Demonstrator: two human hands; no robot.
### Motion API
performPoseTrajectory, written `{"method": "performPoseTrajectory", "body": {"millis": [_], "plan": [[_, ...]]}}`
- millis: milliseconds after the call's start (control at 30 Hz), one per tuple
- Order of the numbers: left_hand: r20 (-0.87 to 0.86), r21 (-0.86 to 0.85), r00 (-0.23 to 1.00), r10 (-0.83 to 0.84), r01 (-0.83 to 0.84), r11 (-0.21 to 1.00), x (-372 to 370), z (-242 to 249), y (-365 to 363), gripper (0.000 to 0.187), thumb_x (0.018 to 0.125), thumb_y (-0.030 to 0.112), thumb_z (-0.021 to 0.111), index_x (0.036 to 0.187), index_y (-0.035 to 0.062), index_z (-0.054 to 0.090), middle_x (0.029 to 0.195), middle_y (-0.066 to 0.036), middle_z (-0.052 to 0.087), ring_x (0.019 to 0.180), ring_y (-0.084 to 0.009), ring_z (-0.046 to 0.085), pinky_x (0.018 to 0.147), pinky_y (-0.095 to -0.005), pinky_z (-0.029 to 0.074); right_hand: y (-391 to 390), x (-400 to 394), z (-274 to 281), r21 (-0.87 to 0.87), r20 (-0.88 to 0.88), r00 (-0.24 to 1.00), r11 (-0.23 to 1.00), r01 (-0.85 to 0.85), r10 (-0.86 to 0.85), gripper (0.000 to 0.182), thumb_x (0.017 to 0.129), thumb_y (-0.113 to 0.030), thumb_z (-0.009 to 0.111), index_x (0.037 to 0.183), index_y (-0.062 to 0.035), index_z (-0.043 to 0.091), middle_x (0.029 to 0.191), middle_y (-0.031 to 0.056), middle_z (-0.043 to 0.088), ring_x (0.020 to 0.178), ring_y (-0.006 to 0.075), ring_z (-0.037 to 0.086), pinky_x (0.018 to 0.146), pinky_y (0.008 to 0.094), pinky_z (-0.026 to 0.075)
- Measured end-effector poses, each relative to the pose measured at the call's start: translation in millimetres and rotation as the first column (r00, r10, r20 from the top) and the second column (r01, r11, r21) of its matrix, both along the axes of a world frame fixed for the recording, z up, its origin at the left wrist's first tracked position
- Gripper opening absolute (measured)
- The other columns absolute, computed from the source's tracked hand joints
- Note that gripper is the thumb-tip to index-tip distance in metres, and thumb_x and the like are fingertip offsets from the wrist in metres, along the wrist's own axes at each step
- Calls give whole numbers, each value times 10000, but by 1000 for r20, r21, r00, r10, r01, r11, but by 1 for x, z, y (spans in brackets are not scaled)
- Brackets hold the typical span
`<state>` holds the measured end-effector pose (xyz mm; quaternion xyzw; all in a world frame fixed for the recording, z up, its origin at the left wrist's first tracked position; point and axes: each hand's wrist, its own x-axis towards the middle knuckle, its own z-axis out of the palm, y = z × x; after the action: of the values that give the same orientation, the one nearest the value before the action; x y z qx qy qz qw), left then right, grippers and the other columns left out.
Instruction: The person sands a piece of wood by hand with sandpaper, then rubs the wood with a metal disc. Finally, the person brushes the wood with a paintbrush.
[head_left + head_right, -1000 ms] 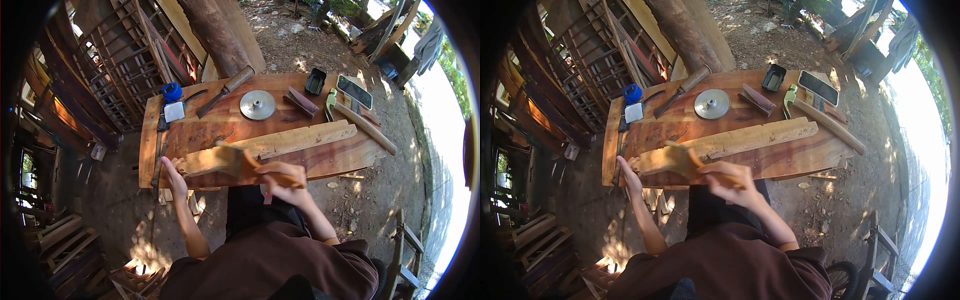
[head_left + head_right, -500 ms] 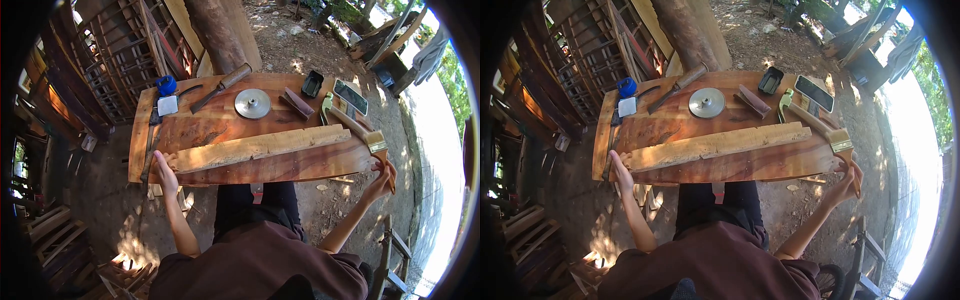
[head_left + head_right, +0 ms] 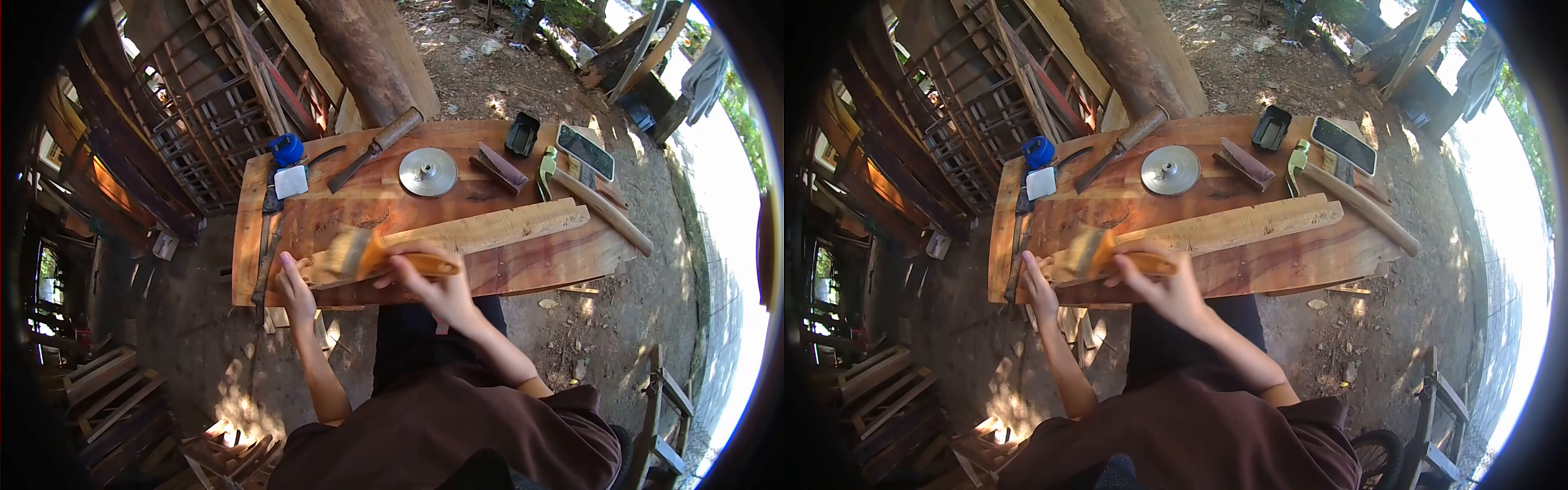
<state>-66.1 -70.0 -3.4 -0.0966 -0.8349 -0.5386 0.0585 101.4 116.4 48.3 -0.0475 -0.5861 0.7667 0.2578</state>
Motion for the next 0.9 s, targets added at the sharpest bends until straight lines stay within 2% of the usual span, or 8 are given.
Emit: {"method": "performPoseTrajectory", "body": {"millis": [133,233,333,533,700,733,767,900], "plan": [[-12,-68,998,-64,63,996,0,3,1,796,1101,500,260,848,-99,720,791,-200,704,821,-343,671,800,-415,471,61,63,0,145,78,911,909,392,-405,165,1014,-71,605,1107,45,678,959,129,744,814,187,748,735,267,572],[-11,-39,999,-47,47,998,-1,-2,1,792,1103,495,270,828,-102,711,765,-190,698,768,-331,667,755,-404,466,115,130,-22,337,100,651,641,689,-752,168,993,-107,631,1037,23,727,948,98,740,820,145,692,767,273,544],[-41,-50,998,-46,43,998,0,1,2,792,1102,497,272,824,-103,708,751,-186,693,752,-326,665,746,-401,466,140,176,-7,302,54,506,497,814,-861,272,1015,-148,548,1074,95,655,840,200,739,703,243,738,744,312,572],[-15,-39,998,-65,64,997,-1,1,2,791,1100,500,282,825,-108,706,745,-185,693,757,-316,665,748,-401,466,158,204,-1,285,-146,244,195,939,-959,309,1036,-179,542,1128,103,628,873,215,730,693,234,723,690,299,596],[-23,-34,999,-49,48,998,3,7,5,780,1098,500,291,858,-118,703,774,-198,701,774,-326,672,772,-407,476,96,119,-10,505,-76,555,448,738,-829,224,1004,-161,579,1065,20,695,932,142,743,803,194,715,750,313,569],[-31,-37,998,-54,53,998,1,4,4,780,1098,500,291,858,-118,703,774,-198,701,774,-326,672,772,-407,476,75,96,2,553,-105,708,551,625,-698,148,961,-89,662,1028,30,718,934,98,751,714,166,701,712,279,546],[-14,-7,999,-33,33,999,-1,-4,3,781,1097,502,292,862,-120,702,786,-203,705,783,-333,675,780,-411,478,47,71,21,332,-55,900,842,425,-432,147,934,-61,700,1055,16,725,954,68,755,742,147,711,683,253,546],[-55,-50,998,-13,10,999,2,2,5,789,1095,509,287,862,-121,702,823,-215,718,815,-356,680,796,-422,481,-12,2,12,383,-110,993,920,80,-41,201,961,-93,700,1119,32,695,889,104,768,836,139,756,732,270,595]]}}
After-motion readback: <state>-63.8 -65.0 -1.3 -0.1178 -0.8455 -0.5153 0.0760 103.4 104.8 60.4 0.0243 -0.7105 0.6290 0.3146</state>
